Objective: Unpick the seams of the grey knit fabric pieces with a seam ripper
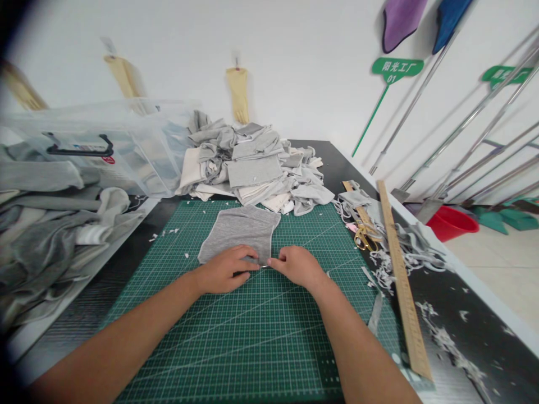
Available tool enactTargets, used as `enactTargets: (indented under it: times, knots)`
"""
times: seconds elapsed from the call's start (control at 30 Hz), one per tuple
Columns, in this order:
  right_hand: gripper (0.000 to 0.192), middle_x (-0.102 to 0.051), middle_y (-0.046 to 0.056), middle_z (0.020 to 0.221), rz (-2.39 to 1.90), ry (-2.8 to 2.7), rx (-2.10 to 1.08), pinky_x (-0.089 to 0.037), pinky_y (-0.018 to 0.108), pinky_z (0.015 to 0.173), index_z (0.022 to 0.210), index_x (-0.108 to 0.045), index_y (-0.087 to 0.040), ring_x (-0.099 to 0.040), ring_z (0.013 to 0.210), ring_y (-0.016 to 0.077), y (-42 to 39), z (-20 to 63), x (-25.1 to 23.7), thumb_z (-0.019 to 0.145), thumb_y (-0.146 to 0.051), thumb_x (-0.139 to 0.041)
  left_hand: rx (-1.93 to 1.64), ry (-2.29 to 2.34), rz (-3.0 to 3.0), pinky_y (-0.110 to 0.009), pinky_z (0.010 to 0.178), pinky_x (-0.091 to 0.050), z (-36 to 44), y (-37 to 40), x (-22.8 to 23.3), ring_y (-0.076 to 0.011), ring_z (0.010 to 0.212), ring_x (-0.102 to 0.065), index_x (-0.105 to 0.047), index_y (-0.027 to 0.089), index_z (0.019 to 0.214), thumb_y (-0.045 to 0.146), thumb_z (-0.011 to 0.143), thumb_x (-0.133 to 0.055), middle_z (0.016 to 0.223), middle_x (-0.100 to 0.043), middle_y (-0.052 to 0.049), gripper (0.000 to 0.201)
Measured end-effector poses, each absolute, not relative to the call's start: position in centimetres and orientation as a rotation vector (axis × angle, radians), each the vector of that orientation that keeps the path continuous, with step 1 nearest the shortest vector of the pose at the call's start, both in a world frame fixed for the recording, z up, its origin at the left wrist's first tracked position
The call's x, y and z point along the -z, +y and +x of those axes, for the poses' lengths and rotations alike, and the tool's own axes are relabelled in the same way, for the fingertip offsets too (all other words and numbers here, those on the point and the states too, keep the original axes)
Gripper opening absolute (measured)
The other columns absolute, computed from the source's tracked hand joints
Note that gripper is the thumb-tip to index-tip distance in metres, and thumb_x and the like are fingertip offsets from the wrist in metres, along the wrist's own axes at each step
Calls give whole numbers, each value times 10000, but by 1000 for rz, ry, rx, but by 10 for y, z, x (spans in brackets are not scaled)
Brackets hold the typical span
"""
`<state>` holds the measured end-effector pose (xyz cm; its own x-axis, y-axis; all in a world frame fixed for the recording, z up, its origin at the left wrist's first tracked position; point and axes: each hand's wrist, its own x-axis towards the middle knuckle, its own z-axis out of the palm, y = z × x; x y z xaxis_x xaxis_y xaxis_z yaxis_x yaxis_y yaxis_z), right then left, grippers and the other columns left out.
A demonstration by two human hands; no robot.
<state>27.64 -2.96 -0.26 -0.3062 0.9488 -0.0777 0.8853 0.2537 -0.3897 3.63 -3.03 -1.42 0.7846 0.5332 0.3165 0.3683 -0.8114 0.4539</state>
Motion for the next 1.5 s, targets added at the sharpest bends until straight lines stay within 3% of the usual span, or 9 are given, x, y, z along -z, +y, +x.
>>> enactTargets:
  times: [1.5]
  knots:
    - [428,-616,10,613,-1788,-2344,-536,-252,247,496,628,-602,-195,-499,547,122,-31,273,-2,805,-573,-505,-612,692,2563,-389,944,-424,37,-31,11,-213,1064,-513,-613,222,1111,145,786,-556,1142,-550,-71,339]
